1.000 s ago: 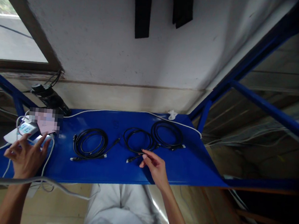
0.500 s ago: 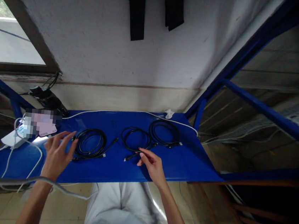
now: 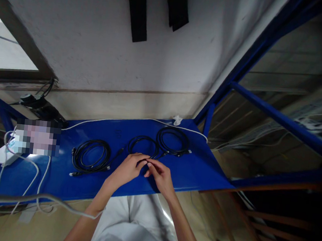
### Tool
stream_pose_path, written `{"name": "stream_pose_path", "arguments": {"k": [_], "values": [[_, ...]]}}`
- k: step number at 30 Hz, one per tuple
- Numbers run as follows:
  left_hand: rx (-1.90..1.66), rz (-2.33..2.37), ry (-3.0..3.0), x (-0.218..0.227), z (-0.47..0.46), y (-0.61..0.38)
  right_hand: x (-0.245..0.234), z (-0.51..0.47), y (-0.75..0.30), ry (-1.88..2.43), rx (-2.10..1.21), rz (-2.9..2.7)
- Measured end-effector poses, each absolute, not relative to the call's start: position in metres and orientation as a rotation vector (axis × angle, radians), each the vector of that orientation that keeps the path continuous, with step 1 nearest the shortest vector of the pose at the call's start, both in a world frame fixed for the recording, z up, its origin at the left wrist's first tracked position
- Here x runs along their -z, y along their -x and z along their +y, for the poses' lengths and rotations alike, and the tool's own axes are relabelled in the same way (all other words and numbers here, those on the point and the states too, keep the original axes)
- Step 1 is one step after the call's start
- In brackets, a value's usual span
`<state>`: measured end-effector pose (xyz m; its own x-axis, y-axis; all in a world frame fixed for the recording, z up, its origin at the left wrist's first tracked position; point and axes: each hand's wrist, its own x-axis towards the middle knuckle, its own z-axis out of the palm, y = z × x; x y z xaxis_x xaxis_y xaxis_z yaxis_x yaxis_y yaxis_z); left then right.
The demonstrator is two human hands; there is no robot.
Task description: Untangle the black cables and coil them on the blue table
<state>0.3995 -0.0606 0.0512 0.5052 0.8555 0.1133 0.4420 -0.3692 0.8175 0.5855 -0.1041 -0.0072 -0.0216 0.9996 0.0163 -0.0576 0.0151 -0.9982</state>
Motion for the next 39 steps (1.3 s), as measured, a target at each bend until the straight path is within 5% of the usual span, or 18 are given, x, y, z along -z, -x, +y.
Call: {"name": "stream_pose_path", "arguments": {"k": [15, 39], "values": [[-0.785, 1.106, -1.746, -0.044, -0.057, -0.394, 0.007, -0.109, -0.579, 1.171, -1.270, -1.149], [-0.796, 1.027, -1.912, -0.021, -0.075, -0.397, -0.013, -0.113, -0.591, 1.473, -0.148, -2.170]]}}
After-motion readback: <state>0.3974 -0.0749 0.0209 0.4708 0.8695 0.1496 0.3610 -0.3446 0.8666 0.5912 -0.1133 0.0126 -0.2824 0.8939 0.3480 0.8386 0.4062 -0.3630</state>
